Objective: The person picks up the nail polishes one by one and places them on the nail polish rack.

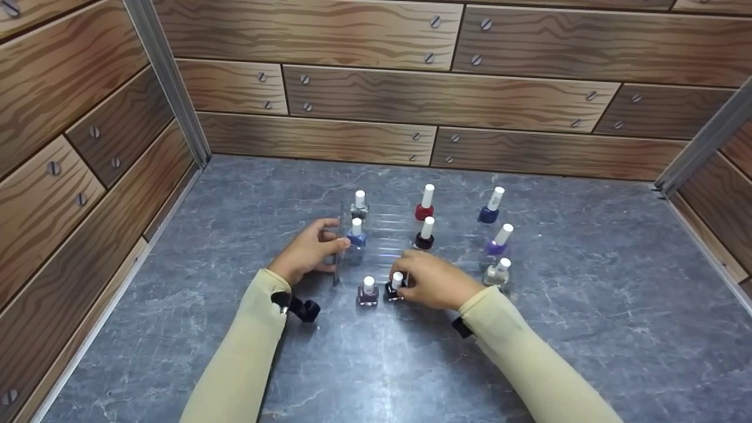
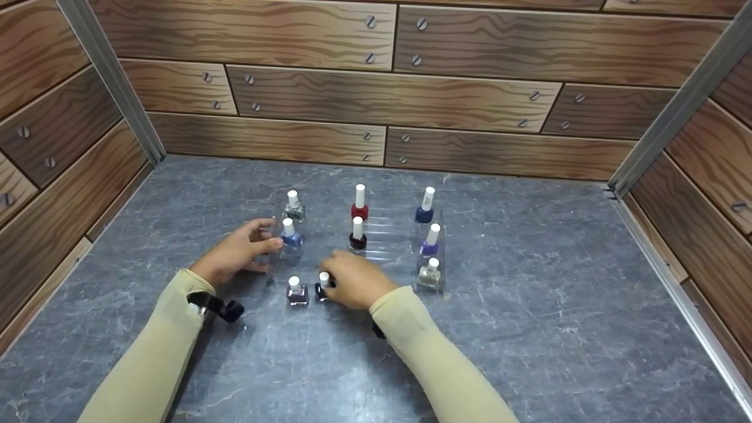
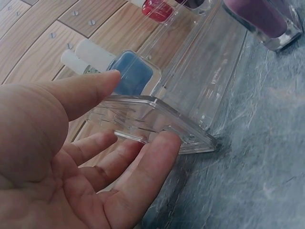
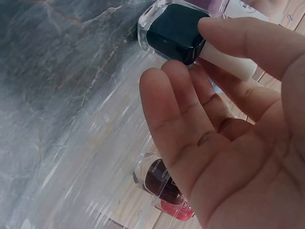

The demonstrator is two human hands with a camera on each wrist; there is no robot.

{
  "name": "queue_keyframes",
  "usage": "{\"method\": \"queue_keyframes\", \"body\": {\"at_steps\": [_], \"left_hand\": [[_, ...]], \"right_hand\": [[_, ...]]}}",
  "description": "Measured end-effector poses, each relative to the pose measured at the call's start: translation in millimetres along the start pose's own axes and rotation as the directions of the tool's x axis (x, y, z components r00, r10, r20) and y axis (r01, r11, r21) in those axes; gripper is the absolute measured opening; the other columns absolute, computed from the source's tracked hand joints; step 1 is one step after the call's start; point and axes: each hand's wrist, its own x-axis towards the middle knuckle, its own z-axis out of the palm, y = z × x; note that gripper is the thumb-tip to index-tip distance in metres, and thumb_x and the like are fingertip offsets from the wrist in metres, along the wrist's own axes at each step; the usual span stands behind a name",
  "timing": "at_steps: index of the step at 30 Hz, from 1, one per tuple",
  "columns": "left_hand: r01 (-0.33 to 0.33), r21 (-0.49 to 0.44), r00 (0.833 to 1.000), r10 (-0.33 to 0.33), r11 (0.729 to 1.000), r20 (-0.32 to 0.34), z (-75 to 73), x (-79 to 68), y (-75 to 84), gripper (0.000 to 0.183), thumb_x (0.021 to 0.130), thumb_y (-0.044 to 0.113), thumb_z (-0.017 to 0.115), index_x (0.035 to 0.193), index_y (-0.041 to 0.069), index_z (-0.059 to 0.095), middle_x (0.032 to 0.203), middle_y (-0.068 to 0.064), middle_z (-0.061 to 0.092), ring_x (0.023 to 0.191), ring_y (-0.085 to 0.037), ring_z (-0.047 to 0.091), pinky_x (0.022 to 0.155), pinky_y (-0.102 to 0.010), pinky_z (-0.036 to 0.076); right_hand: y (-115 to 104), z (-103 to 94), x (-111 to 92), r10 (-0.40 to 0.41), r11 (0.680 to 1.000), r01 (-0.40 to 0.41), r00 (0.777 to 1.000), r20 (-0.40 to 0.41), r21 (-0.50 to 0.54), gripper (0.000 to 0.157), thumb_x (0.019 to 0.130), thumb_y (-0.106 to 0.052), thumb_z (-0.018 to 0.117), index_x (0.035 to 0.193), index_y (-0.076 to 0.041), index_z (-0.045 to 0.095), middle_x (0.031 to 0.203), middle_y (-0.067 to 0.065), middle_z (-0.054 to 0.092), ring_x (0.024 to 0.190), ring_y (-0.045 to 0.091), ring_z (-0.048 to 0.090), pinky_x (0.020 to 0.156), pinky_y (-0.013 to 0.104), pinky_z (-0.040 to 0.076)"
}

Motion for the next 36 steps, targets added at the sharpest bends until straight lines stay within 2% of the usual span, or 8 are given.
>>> {"method": "queue_keyframes", "body": {"at_steps": [4,11,16,20,23,25,31,36], "left_hand": [[0.0,-0.014,1.0,0.0,1.0,0.006,1.1,0.9,-0.6,0.068,0.099,0.02,0.073,0.157,0.011,0.039,0.153,-0.022,0.044,0.127,-0.038,0.059,0.09,-0.046,0.063],[0.004,-0.018,1.0,-0.004,1.0,0.004,-0.9,1.7,-5.2,0.068,0.099,0.019,0.073,0.157,0.011,0.039,0.152,-0.022,0.045,0.125,-0.038,0.06,0.088,-0.045,0.064],[0.009,-0.028,1.0,-0.01,1.0,-0.003,-2.1,2.8,-8.8,0.068,0.098,0.019,0.074,0.156,0.012,0.04,0.153,-0.022,0.044,0.124,-0.039,0.06,0.087,-0.044,0.064],[0.014,-0.034,1.0,-0.014,0.999,-0.008,-2.1,2.8,-10.7,0.068,0.098,0.019,0.074,0.156,0.012,0.04,0.153,-0.022,0.045,0.124,-0.039,0.06,0.088,-0.044,0.064],[0.02,-0.035,1.0,-0.02,0.999,-0.009,-1.2,2.9,-10.4,0.068,0.097,0.019,0.075,0.156,0.013,0.04,0.152,-0.021,0.046,0.124,-0.038,0.06,0.087,-0.044,0.064],[0.023,-0.033,1.0,-0.023,0.999,-0.002,0.0,3.5,-9.5,0.069,0.097,0.02,0.076,0.156,0.014,0.041,0.152,-0.02,0.045,0.124,-0.037,0.06,0.087,-0.044,0.064],[0.018,-0.022,1.0,-0.018,1.0,0.01,0.1,4.0,-5.6,0.07,0.097,0.023,0.076,0.156,0.016,0.041,0.153,-0.02,0.044,0.125,-0.037,0.059,0.086,-0.043,0.064],[0.016,-0.015,1.0,-0.016,1.0,-0.001,-2.6,1.1,-3.0,0.068,0.097,0.023,0.075,0.156,0.016,0.041,0.154,-0.019,0.044,0.125,-0.037,0.06,0.086,-0.043,0.064]], "right_hand": [[1,2.6,-2,0.015,1.0,-0.015,1.0,0.011,0.0,0.019,0.09,-0.013,0.078,0.107,-0.008,0.071,0.108,0.006,0.064,0.102,0.028,0.065,0.096,0.047,0.057],[5,2.9,-8,-0.037,0.999,0.037,0.999,0.004,-0.002,0.015,0.093,-0.016,0.076,0.105,-0.01,0.069,0.103,0.002,0.061,0.091,0.019,0.061,0.087,0.042,0.058],[10,-10.1,-18,0.004,0.988,0.003,0.999,-0.043,0.154,0.014,0.094,-0.016,0.074,0.107,-0.014,0.069,0.104,-0.004,0.064,0.098,0.015,0.063,0.091,0.037,0.058],[19,-24.9,-30,0.014,0.936,0.036,0.99,-0.138,0.35,0.013,0.094,-0.008,0.074,0.105,-0.013,0.069,0.105,-0.001,0.068,0.1,0.017,0.067,0.094,0.036,0.06],[27,-34.3,-40,0.04,0.888,0.07,0.973,-0.228,0.454,0.015,0.093,-0.004,0.074,0.107,-0.008,0.069,0.105,0.005,0.069,0.096,0.018,0.069,0.089,0.033,0.062],[30,-39.4,-47,0.075,0.863,0.084,0.954,-0.291,0.498,0.016,0.092,-0.001,0.074,0.107,-0.005,0.069,0.105,0.008,0.069,0.093,0.017,0.069,0.085,0.03,0.063],[35,-47.9,-53,0.147,0.832,0.137,0.881,-0.451,0.538,0.017,0.092,-0.001,0.076,0.109,-0.002,0.073,0.104,0.01,0.07,0.085,0.016,0.069,0.075,0.024,0.061],[35,-50.9,-48,0.184,0.825,0.142,0.848,-0.498,0.547,0.019,0.091,-0.001,0.077,0.11,-0.003,0.075,0.103,0.008,0.071,0.085,0.017,0.068,0.074,0.023,0.061]]}}
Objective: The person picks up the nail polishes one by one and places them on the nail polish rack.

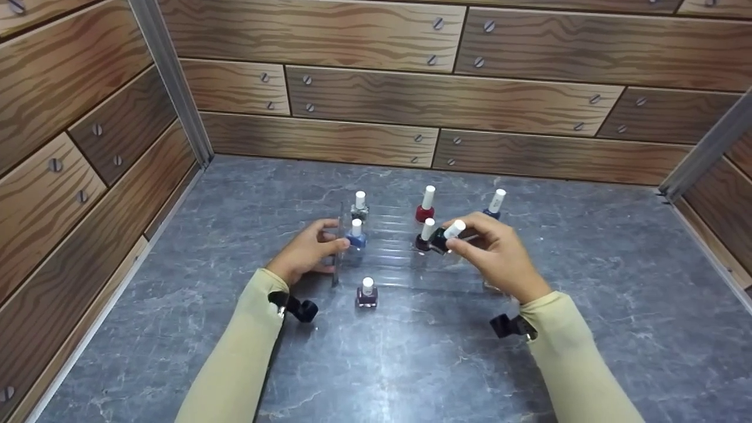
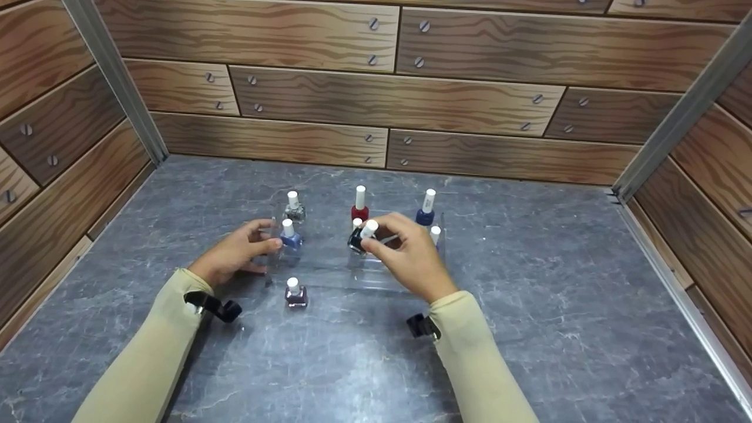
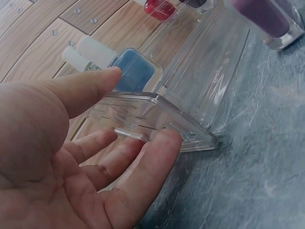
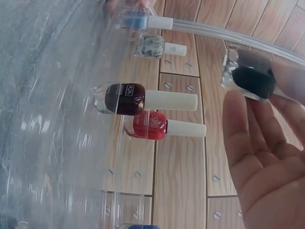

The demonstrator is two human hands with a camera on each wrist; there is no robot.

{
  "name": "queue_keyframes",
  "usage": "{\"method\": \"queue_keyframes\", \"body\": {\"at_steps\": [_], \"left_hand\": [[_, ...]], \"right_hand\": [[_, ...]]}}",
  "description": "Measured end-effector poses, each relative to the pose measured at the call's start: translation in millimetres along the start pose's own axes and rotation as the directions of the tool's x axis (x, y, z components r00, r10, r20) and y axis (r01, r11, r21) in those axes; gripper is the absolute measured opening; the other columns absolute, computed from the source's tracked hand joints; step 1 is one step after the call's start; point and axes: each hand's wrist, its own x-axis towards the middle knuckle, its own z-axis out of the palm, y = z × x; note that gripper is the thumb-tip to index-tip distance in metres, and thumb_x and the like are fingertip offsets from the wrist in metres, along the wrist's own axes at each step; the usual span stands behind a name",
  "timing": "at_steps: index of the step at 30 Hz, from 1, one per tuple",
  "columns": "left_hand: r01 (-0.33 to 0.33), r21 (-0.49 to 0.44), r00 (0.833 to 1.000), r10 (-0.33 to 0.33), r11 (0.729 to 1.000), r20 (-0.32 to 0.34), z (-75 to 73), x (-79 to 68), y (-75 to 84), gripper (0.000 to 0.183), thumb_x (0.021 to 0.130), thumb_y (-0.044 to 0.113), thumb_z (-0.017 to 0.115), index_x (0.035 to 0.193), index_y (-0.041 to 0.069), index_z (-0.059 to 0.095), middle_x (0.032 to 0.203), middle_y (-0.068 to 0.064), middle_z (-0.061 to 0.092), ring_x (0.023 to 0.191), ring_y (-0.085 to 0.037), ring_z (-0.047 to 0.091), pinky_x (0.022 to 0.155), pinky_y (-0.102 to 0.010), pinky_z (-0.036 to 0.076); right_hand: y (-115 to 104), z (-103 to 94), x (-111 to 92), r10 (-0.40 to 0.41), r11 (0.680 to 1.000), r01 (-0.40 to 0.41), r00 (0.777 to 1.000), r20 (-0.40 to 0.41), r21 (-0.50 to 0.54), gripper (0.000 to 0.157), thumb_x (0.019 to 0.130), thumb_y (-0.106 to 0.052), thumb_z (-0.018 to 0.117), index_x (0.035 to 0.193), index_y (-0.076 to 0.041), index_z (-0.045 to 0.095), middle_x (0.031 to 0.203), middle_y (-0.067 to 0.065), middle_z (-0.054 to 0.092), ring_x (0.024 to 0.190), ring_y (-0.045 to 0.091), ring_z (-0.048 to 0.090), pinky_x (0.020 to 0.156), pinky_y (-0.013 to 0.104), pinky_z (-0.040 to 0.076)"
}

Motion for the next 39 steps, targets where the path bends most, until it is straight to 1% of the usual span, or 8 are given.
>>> {"method": "queue_keyframes", "body": {"at_steps": [3,6,9,13,17,24,32,39], "left_hand": [[-0.002,-0.003,1.0,0.002,1.0,0.002,-0.5,0.2,-0.1,0.069,0.097,0.023,0.075,0.156,0.016,0.041,0.154,-0.02,0.044,0.125,-0.037,0.06,0.087,-0.043,0.064],[-0.009,-0.016,1.0,0.009,1.0,0.001,-0.6,0.0,0.0,0.069,0.097,0.022,0.075,0.156,0.015,0.041,0.154,-0.021,0.044,0.125,-0.038,0.06,0.087,-0.044,0.064],[-0.016,-0.019,1.0,0.016,1.0,0.005,-0.4,-0.5,-0.8,0.069,0.097,0.022,0.075,0.156,0.015,0.04,0.154,-0.022,0.043,0.125,-0.039,0.059,0.088,-0.044,0.064],[-0.018,-0.015,1.0,0.018,1.0,0.006,0.4,-1.4,-3.7,0.07,0.097,0.023,0.075,0.157,0.014,0.04,0.151,-0.021,0.046,0.125,-0.038,0.06,0.088,-0.044,0.064],[-0.022,-0.014,1.0,0.023,1.0,0.006,0.2,-1.6,-4.1,0.069,0.097,0.023,0.075,0.156,0.014,0.04,0.147,-0.021,0.049,0.124,-0.037,0.06,0.089,-0.044,0.064],[-0.03,-0.019,0.999,0.03,0.999,0.012,-0.7,2.6,-3.9,0.068,0.098,0.022,0.074,0.156,0.013,0.04,0.151,-0.021,0.047,0.126,-0.036,0.059,0.09,-0.046,0.063],[-0.025,-0.028,1.0,0.025,0.999,0.01,-1.0,2.7,-4.8,0.069,0.097,0.022,0.075,0.156,0.013,0.04,0.149,-0.021,0.048,0.126,-0.037,0.058,0.088,-0.045,0.064],[-0.019,-0.016,1.0,0.019,1.0,0.011,-0.5,1.1,-2.9,0.068,0.098,0.023,0.075,0.156,0.014,0.04,0.147,-0.02,0.049,0.126,-0.036,0.059,0.089,-0.045,0.063]], "right_hand": [[0,-0.7,1,0.037,0.999,-0.037,0.999,-0.035,0.009,0.02,0.091,0.0,0.076,0.111,-0.001,0.072,0.102,0.01,0.071,0.086,0.017,0.068,0.075,0.023,0.061],[-1,-1.6,1,0.069,0.998,-0.069,0.996,-0.05,0.006,0.021,0.092,-0.002,0.076,0.112,0.001,0.069,0.102,0.012,0.071,0.088,0.017,0.067,0.076,0.023,0.06],[0,-1.8,1,0.087,0.996,-0.088,0.995,-0.045,-0.008,0.02,0.093,-0.003,0.076,0.11,0.0,0.068,0.101,0.012,0.07,0.086,0.018,0.067,0.075,0.024,0.061],[5,-0.4,-1,0.094,0.995,-0.094,0.995,-0.016,-0.028,0.017,0.093,-0.004,0.075,0.109,-0.001,0.068,0.1,0.011,0.071,0.084,0.02,0.068,0.073,0.025,0.062],[7,0.5,0,0.1,0.994,-0.1,0.995,0.002,-0.048,0.016,0.094,-0.004,0.075,0.108,-0.002,0.068,0.1,0.01,0.071,0.085,0.019,0.069,0.074,0.025,0.062],[5,-1.6,1,0.11,0.989,-0.111,0.994,-0.012,-0.097,0.016,0.094,-0.007,0.075,0.109,-0.003,0.069,0.1,0.009,0.071,0.085,0.017,0.068,0.074,0.023,0.06],[6,0.0,1,0.128,0.988,-0.126,0.992,0.012,-0.087,0.015,0.094,-0.005,0.075,0.106,-0.003,0.067,0.099,0.009,0.069,0.086,0.018,0.067,0.075,0.023,0.06],[11,0.9,1,0.139,0.987,-0.131,0.986,0.093,-0.092,0.014,0.093,-0.004,0.074,0.104,-0.002,0.066,0.1,0.009,0.069,0.09,0.019,0.07,0.077,0.026,0.062]]}}
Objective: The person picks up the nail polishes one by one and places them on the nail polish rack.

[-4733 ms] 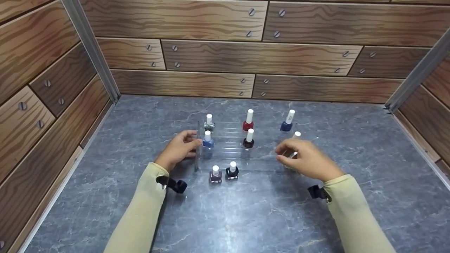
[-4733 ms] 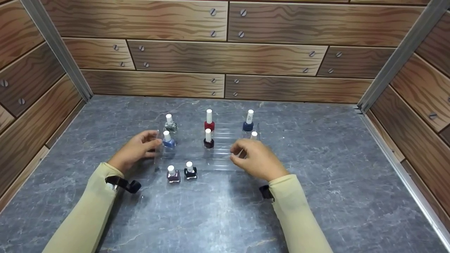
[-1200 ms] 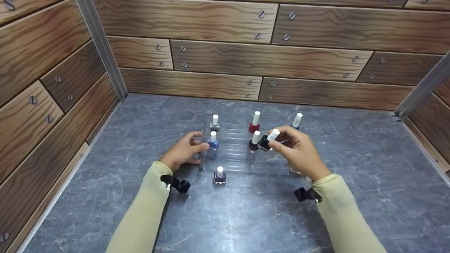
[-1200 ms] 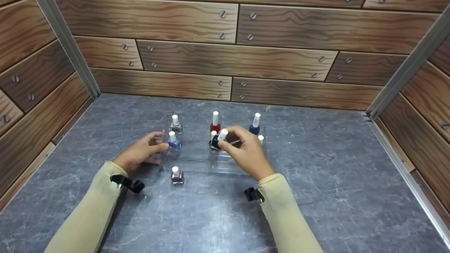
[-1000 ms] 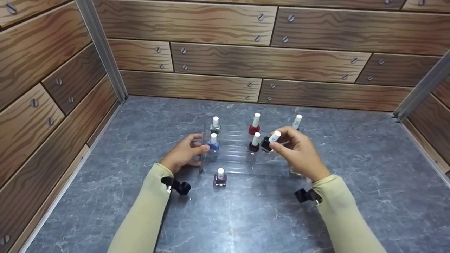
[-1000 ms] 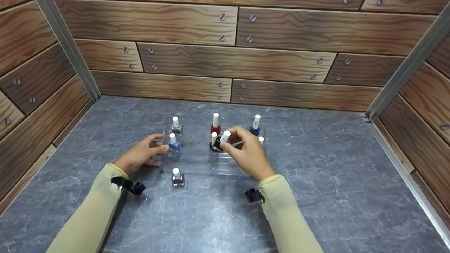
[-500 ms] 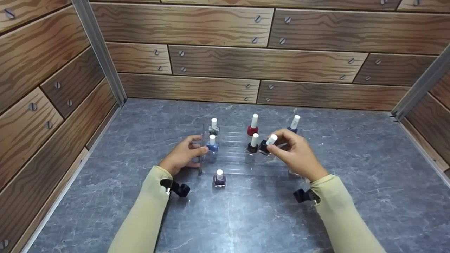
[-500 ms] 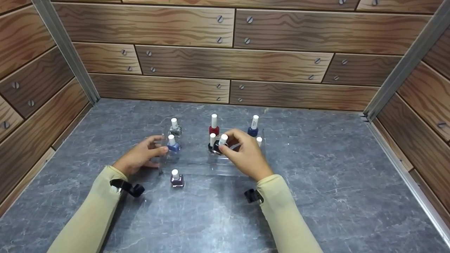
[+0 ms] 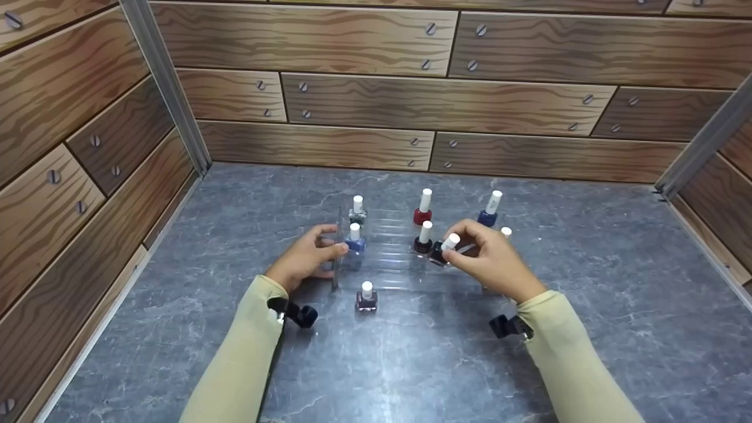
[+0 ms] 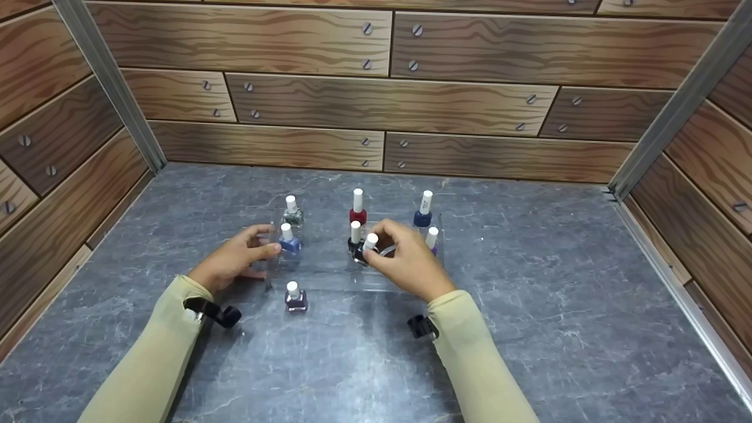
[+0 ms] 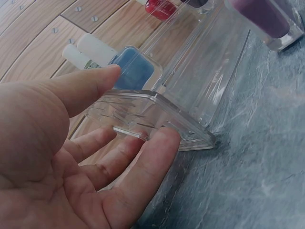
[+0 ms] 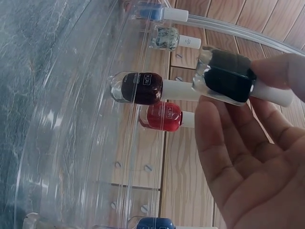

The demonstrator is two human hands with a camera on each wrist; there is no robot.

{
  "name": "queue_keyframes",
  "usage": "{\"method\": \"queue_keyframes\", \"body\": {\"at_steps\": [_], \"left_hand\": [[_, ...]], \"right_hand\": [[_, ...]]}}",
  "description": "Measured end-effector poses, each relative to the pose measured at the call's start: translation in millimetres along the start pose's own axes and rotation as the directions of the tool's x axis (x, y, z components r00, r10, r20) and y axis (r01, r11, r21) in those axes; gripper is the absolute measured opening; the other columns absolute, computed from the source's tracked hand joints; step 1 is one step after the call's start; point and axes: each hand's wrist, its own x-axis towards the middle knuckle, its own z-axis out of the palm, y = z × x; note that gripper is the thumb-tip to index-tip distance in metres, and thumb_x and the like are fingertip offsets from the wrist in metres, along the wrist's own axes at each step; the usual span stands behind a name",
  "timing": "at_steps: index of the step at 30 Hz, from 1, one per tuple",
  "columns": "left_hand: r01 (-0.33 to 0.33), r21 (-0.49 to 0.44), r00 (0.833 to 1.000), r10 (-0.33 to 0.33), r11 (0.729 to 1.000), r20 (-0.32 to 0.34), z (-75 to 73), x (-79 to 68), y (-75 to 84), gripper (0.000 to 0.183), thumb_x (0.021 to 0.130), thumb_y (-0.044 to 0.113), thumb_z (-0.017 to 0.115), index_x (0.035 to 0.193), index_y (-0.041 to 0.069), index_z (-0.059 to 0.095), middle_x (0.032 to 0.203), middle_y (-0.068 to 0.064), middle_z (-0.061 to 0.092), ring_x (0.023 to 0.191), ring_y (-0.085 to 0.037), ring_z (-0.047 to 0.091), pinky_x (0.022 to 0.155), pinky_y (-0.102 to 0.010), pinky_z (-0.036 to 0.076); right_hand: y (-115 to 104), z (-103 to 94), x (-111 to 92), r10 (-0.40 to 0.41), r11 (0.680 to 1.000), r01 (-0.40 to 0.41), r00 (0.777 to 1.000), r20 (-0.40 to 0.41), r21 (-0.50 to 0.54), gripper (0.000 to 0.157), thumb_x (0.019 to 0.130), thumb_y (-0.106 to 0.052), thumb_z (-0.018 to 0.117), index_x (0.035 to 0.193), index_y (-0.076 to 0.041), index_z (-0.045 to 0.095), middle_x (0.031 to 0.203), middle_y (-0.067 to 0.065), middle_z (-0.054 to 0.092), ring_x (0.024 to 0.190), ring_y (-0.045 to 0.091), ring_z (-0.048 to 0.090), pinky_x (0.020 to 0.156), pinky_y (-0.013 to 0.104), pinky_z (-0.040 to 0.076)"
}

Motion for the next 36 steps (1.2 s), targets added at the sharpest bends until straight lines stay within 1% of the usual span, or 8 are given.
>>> {"method": "queue_keyframes", "body": {"at_steps": [3,9,16,22,25,32,33,36], "left_hand": [[0.002,-0.002,1.0,-0.002,1.0,0.0,0.1,-0.9,1.0,0.068,0.097,0.022,0.075,0.156,0.014,0.041,0.15,-0.02,0.047,0.127,-0.036,0.059,0.089,-0.045,0.063],[-0.002,-0.006,1.0,0.002,1.0,0.008,-0.4,-1.5,1.5,0.068,0.098,0.022,0.074,0.157,0.014,0.039,0.154,-0.021,0.044,0.128,-0.037,0.057,0.089,-0.045,0.063],[0.0,-0.008,1.0,0.0,1.0,0.008,0.1,-2.0,0.8,0.069,0.098,0.023,0.074,0.157,0.014,0.039,0.153,-0.02,0.045,0.129,-0.036,0.057,0.089,-0.044,0.063],[-0.001,-0.01,1.0,0.001,1.0,0.008,0.8,-2.4,1.1,0.069,0.098,0.022,0.074,0.157,0.014,0.039,0.15,-0.019,0.048,0.127,-0.036,0.058,0.089,-0.044,0.063],[-0.004,-0.01,1.0,0.005,1.0,0.013,0.2,-2.0,0.9,0.07,0.098,0.023,0.074,0.157,0.014,0.039,0.149,-0.019,0.048,0.128,-0.035,0.058,0.09,-0.044,0.063],[0.0,-0.011,1.0,0.0,1.0,0.003,-1.0,-1.3,2.0,0.07,0.097,0.023,0.075,0.157,0.015,0.039,0.153,-0.019,0.045,0.13,-0.036,0.056,0.089,-0.044,0.063],[0.001,-0.011,1.0,-0.001,1.0,0.001,-1.1,-1.3,2.0,0.07,0.097,0.023,0.076,0.157,0.015,0.04,0.153,-0.019,0.045,0.13,-0.036,0.056,0.089,-0.044,0.064],[0.004,-0.013,1.0,-0.004,1.0,-0.002,-1.5,-1.4,1.5,0.07,0.097,0.023,0.076,0.156,0.015,0.04,0.152,-0.019,0.045,0.129,-0.037,0.056,0.088,-0.044,0.064]], "right_hand": [[1,0.2,0,0.013,1.0,-0.012,1.0,0.02,-0.018,0.013,0.093,-0.004,0.074,0.103,-0.003,0.065,0.1,0.009,0.07,0.09,0.02,0.07,0.076,0.025,0.062],[3,1.4,1,0.029,0.999,-0.027,0.998,0.052,-0.037,0.012,0.093,-0.003,0.074,0.102,-0.003,0.066,0.101,0.008,0.071,0.093,0.022,0.07,0.079,0.03,0.062],[4,3.5,0,0.022,0.997,-0.018,0.998,0.063,-0.071,0.013,0.092,-0.004,0.075,0.103,-0.005,0.067,0.1,0.006,0.073,0.093,0.02,0.071,0.079,0.026,0.062],[7,5.5,0,0.022,0.995,-0.014,0.996,0.083,-0.102,0.009,0.094,-0.008,0.075,0.101,-0.008,0.068,0.098,0.004,0.073,0.091,0.019,0.07,0.082,0.033,0.061],[9,7.3,0,0.025,0.993,-0.014,0.996,0.09,-0.119,0.009,0.094,-0.01,0.075,0.101,-0.009,0.069,0.098,0.003,0.074,0.091,0.018,0.069,0.082,0.033,0.061],[13,14.5,3,-0.012,0.983,0.027,0.996,0.083,-0.18,0.009,0.092,-0.005,0.074,0.098,-0.011,0.071,0.096,0.001,0.075,0.088,0.017,0.071,0.079,0.029,0.061],[14,16.3,4,-0.02,0.98,0.035,0.997,0.079,-0.195,0.009,0.092,-0.004,0.074,0.097,-0.011,0.071,0.095,0.001,0.075,0.088,0.017,0.071,0.079,0.03,0.062],[14,22.2,5,-0.055,0.964,0.071,0.996,0.071,-0.257,0.009,0.09,-0.004,0.076,0.095,-0.011,0.072,0.093,0.001,0.076,0.086,0.017,0.072,0.078,0.037,0.063]]}}
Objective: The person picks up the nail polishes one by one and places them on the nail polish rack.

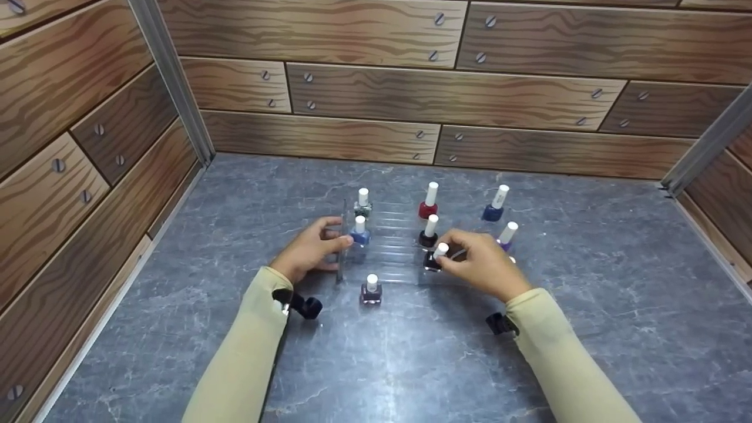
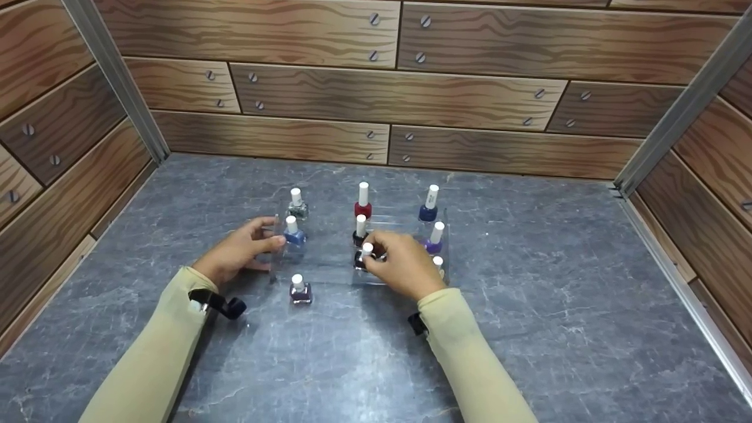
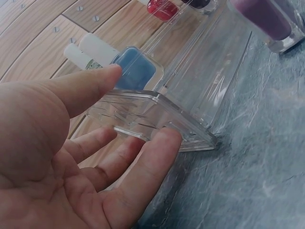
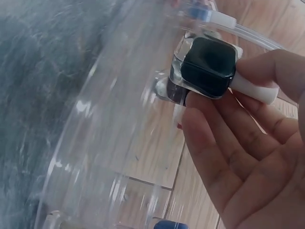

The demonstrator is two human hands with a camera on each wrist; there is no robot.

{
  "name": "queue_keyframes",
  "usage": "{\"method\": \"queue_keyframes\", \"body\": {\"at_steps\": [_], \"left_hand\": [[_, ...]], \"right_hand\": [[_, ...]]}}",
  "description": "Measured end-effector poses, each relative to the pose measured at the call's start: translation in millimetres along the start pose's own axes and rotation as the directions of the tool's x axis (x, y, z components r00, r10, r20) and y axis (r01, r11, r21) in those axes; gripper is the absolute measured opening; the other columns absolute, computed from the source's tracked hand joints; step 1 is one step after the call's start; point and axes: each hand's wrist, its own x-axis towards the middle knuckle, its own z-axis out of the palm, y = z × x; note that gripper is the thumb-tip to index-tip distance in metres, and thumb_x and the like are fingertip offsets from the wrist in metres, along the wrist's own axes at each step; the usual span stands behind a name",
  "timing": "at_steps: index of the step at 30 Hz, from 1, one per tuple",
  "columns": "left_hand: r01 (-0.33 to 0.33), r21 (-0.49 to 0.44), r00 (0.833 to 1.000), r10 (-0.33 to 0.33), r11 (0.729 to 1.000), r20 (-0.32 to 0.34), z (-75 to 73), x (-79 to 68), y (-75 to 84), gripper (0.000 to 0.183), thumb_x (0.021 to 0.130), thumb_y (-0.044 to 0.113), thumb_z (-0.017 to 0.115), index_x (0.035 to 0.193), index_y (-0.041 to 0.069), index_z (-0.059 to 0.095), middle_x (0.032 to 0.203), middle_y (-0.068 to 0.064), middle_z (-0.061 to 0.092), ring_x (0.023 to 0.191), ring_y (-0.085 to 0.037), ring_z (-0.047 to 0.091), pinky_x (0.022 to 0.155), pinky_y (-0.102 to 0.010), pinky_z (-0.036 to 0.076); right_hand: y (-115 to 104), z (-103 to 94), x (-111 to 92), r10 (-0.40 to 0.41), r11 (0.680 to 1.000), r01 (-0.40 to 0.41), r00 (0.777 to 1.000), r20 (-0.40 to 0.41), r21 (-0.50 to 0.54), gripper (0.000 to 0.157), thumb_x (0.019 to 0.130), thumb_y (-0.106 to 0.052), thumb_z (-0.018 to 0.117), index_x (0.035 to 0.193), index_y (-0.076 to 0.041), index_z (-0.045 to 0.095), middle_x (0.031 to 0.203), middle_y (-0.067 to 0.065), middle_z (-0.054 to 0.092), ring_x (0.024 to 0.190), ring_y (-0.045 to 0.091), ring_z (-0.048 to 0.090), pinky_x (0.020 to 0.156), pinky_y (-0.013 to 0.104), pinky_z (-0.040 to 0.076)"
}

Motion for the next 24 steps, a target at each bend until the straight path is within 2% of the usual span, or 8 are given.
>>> {"method": "queue_keyframes", "body": {"at_steps": [4,10,18,24], "left_hand": [[0.003,-0.001,1.0,-0.003,1.0,0.001,0.8,1.4,1.2,0.069,0.097,0.022,0.075,0.156,0.015,0.041,0.152,-0.02,0.044,0.13,-0.037,0.056,0.089,-0.044,0.064],[0.019,-0.014,1.0,-0.019,1.0,0.0,0.9,0.0,0.3,0.068,0.098,0.022,0.075,0.156,0.016,0.041,0.153,-0.02,0.043,0.131,-0.037,0.055,0.089,-0.046,0.063],[0.017,-0.027,1.0,-0.017,1.0,-0.005,0.6,1.4,-2.8,0.069,0.096,0.021,0.076,0.156,0.016,0.042,0.151,-0.019,0.045,0.128,-0.037,0.057,0.088,-0.045,0.064],[0.013,-0.023,1.0,-0.013,1.0,-0.006,0.2,2.7,-1.1,0.069,0.096,0.021,0.077,0.155,0.016,0.042,0.15,-0.019,0.046,0.126,-0.037,0.058,0.088,-0.045,0.064]], "right_hand": [[-2,3.6,2,-0.028,0.994,0.028,1.0,0.001,-0.102,0.006,0.09,-0.008,0.078,0.094,-0.012,0.074,0.091,0.001,0.077,0.085,0.018,0.073,0.077,0.042,0.063],[-6,6.5,6,-0.004,0.981,0.011,0.999,0.036,-0.192,0.005,0.091,-0.014,0.077,0.093,-0.017,0.074,0.091,-0.002,0.076,0.086,0.017,0.071,0.078,0.043,0.06],[-6,12.5,9,-0.006,0.961,0.026,0.997,0.076,-0.274,0.006,0.09,-0.019,0.079,0.094,-0.017,0.074,0.085,-0.005,0.072,0.078,0.014,0.065,0.073,0.042,0.058],[-5,13.6,10,-0.011,0.953,0.036,0.996,0.085,-0.3,0.009,0.089,-0.02,0.079,0.096,-0.015,0.075,0.086,-0.003,0.072,0.078,0.016,0.065,0.073,0.044,0.059]]}}
